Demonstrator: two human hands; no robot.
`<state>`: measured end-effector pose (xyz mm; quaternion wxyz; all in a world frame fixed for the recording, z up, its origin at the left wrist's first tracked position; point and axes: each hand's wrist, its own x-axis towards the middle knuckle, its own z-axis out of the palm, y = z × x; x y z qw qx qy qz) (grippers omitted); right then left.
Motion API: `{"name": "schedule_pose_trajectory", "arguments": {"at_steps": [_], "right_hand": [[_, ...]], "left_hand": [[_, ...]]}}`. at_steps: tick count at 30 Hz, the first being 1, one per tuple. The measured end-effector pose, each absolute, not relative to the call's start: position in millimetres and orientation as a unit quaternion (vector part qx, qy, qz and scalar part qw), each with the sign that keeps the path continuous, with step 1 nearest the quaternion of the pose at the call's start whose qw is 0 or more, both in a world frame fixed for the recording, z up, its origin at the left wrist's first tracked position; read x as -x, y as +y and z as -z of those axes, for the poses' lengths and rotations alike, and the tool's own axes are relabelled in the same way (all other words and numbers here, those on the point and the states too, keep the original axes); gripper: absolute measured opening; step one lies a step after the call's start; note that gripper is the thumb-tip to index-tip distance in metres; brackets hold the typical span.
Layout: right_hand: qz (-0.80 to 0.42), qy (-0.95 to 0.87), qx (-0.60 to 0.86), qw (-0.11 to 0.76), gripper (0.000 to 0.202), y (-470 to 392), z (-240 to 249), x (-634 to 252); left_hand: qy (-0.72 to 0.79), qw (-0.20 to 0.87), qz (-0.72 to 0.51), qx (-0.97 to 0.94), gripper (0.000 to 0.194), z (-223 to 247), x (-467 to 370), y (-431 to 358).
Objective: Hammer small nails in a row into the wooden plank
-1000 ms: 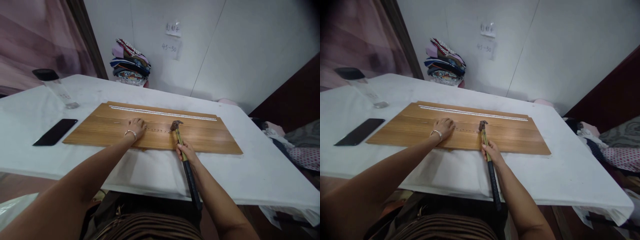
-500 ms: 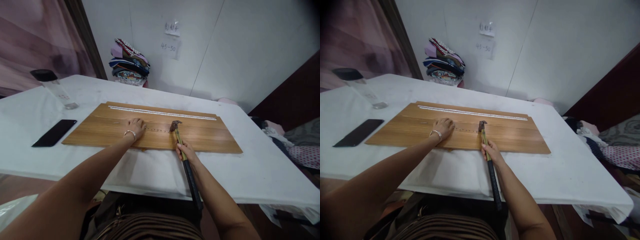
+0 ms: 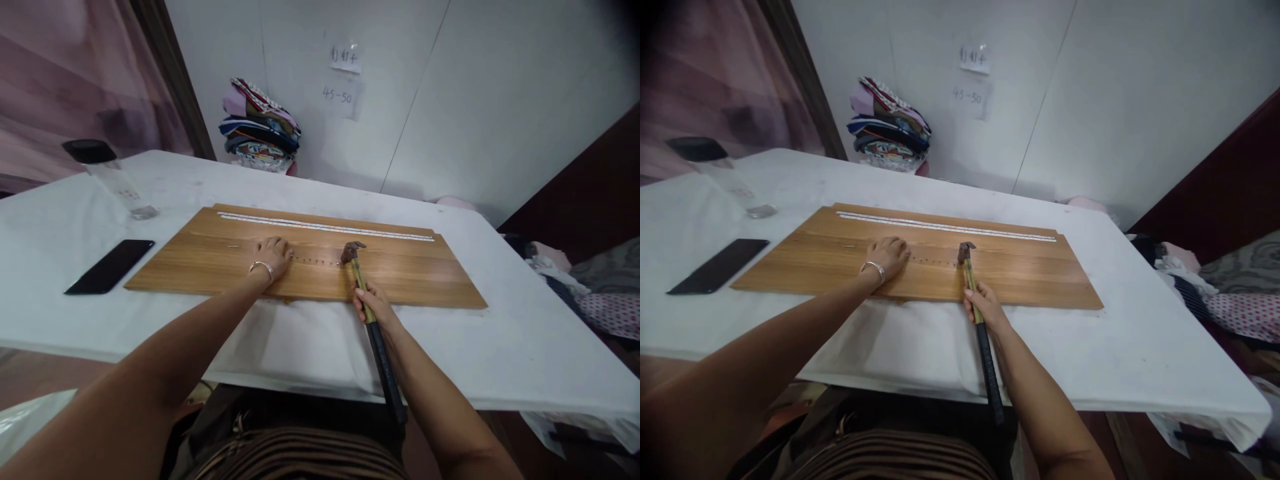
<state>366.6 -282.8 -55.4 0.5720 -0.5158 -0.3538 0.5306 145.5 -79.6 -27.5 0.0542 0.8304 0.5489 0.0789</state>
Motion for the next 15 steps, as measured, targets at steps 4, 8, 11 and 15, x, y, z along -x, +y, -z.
{"name": "schedule_pose_trajectory", "arguments": {"at_steps": [4, 8, 11, 15], "right_hand": [[-0.53, -0.35, 0.522, 0.57, 0.046, -282.3, 54.2, -366.1], [-0.533, -0.354, 0.524, 0.563, 0.044, -284.3, 49.0, -365.3], [-0.537, -0.356, 0.516, 0.564, 0.042, -287.1, 44.4, -364.8], [-0.542, -0.358, 0.512, 0.562, 0.041, -288.6, 42.0, -365.0]], "left_hand": [[0.547, 0.057, -0.082, -0.831, 0.043, 28.1, -145.0, -79.8], [0.545, 0.05, -0.085, -0.832, 0.041, 31.6, -143.9, -77.6], [0.545, 0.048, -0.086, -0.832, 0.041, 33.3, -143.7, -76.5], [0.541, 0.045, -0.088, -0.835, 0.041, 34.1, -143.7, -76.1]]}}
